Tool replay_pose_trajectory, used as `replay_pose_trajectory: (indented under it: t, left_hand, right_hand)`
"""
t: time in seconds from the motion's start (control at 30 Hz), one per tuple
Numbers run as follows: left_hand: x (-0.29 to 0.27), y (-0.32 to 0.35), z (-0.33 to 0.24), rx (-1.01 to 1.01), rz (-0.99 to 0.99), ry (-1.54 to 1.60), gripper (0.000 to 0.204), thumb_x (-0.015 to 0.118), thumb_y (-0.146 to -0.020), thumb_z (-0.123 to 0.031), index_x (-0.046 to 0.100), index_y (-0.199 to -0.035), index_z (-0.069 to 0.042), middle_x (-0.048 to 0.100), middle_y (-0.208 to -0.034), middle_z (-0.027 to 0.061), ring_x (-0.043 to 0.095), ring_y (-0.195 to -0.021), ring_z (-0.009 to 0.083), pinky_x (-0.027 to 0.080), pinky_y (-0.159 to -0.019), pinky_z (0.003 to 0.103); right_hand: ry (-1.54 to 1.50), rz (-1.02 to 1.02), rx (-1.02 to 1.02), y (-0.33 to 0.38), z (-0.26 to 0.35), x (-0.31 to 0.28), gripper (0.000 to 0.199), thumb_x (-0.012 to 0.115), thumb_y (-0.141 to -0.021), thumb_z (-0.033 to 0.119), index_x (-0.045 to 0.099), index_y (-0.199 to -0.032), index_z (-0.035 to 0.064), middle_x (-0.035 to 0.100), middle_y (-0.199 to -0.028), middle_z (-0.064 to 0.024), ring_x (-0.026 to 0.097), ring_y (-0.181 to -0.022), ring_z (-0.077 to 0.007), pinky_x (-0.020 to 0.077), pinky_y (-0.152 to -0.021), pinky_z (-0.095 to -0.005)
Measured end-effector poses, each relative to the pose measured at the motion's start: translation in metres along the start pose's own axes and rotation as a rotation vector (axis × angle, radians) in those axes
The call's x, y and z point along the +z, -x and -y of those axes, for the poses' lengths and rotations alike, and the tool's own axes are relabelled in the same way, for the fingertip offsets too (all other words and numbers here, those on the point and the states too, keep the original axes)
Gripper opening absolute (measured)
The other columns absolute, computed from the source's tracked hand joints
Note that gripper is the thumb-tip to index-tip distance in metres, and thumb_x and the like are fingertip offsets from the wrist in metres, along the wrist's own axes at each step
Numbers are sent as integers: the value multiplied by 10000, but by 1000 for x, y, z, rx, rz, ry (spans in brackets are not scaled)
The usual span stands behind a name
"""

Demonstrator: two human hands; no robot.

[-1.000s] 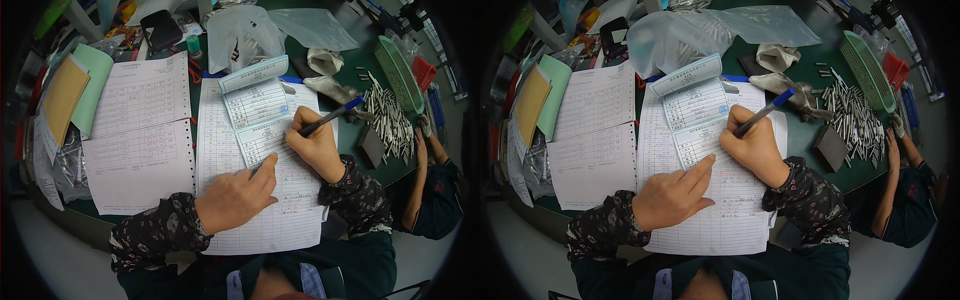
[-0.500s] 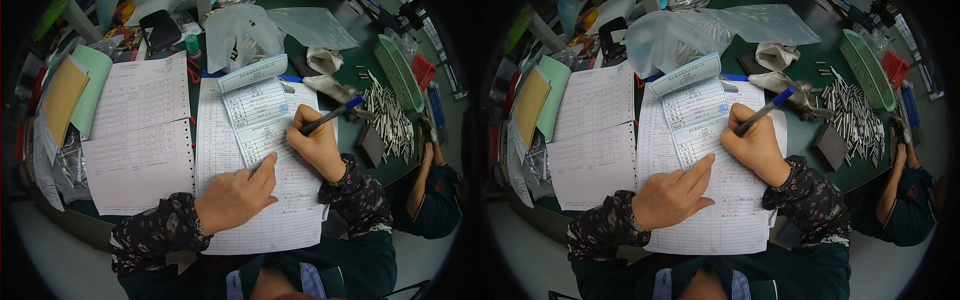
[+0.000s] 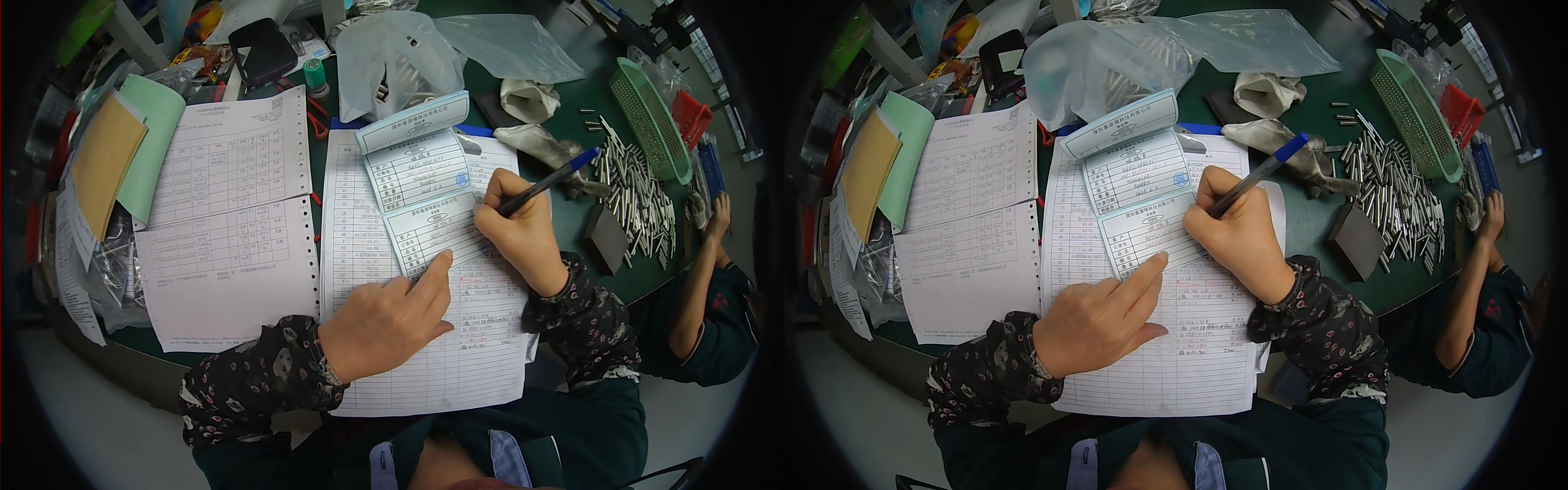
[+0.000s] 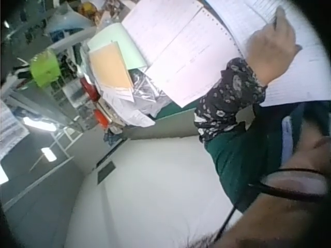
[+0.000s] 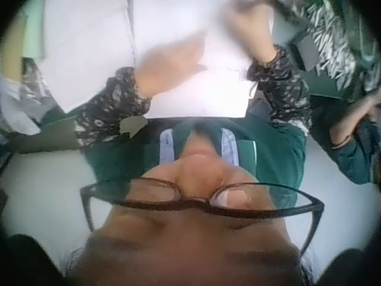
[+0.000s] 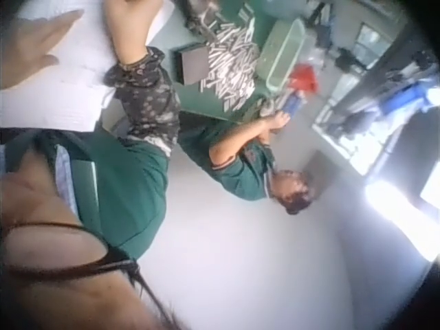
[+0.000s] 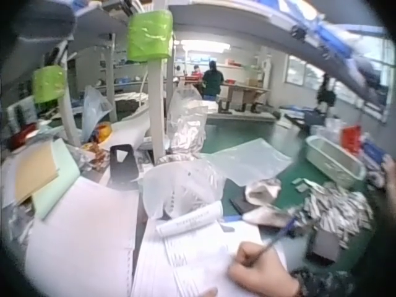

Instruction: The recorder uses a pen to write notes on a notepad and log information on industrial tracking forms attached to a clipboard.

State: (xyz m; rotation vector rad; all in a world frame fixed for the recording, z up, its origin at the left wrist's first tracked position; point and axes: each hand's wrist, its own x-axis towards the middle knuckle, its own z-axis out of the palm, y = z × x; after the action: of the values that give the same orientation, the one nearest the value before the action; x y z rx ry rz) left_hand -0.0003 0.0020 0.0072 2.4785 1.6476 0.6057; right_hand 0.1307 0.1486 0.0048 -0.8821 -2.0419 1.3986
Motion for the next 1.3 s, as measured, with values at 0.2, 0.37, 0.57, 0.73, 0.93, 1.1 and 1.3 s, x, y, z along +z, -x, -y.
replay_pose_trajectory:
  t: [0.2,0.37,0.57,0.73,0.93,1.1,1.3]
  left_hand:
    - [0,-1,0,8,6,-16,337,652,-720,-262,559,-854,33,520,-1123,200,480,-510,82,423,-403,189]
    - [-2,-1,0,10,1,-13,337,650,-723,-262,560,-855,34,520,-1123,201,479,-514,82,420,-399,189]
    - [0,0,1,8,3,-12,345,653,-718,-263,561,-860,38,519,-1126,200,480,-510,90,414,-392,183]
    - [-1,0,-1,-13,0,-27,368,657,-709,-280,567,-877,34,519,-1130,194,481,-527,97,419,-403,191]
    - [1,-1,-1,-16,-16,-53,399,658,-706,-298,570,-902,38,517,-1125,189,471,-537,103,425,-413,198]
    - [5,2,-3,-15,-8,-102,535,663,-699,-335,537,-1027,70,519,-1111,207,474,-517,102,420,-420,191]
    - [3,2,-3,-1,11,-117,495,653,-718,-327,543,-1008,59,520,-1082,240,498,-503,101,418,-406,182]
  right_hand:
    - [101,-2,-67,-1,0,-1,157,540,-674,2,397,-612,21,363,-525,5,312,-514,-52,272,-441,-231]
    - [105,2,-63,0,0,0,155,540,-674,1,397,-614,19,362,-524,0,316,-516,-51,275,-443,-232]
    - [39,23,-39,-1,-1,-3,194,541,-707,13,376,-613,50,367,-568,44,305,-535,-23,247,-464,-199]
    - [-169,-18,-43,4,5,1,180,570,-751,33,417,-660,62,434,-583,42,378,-519,-14,298,-477,-171]
    - [-191,113,13,1,-2,10,180,582,-755,38,422,-676,65,440,-592,47,370,-533,-7,295,-480,-171]
    - [-226,128,22,2,-2,11,177,590,-763,51,427,-698,64,440,-594,49,361,-538,-5,285,-478,-165]
    - [-190,94,-10,5,1,15,187,596,-723,44,427,-642,45,403,-589,46,324,-549,-23,267,-468,-188]
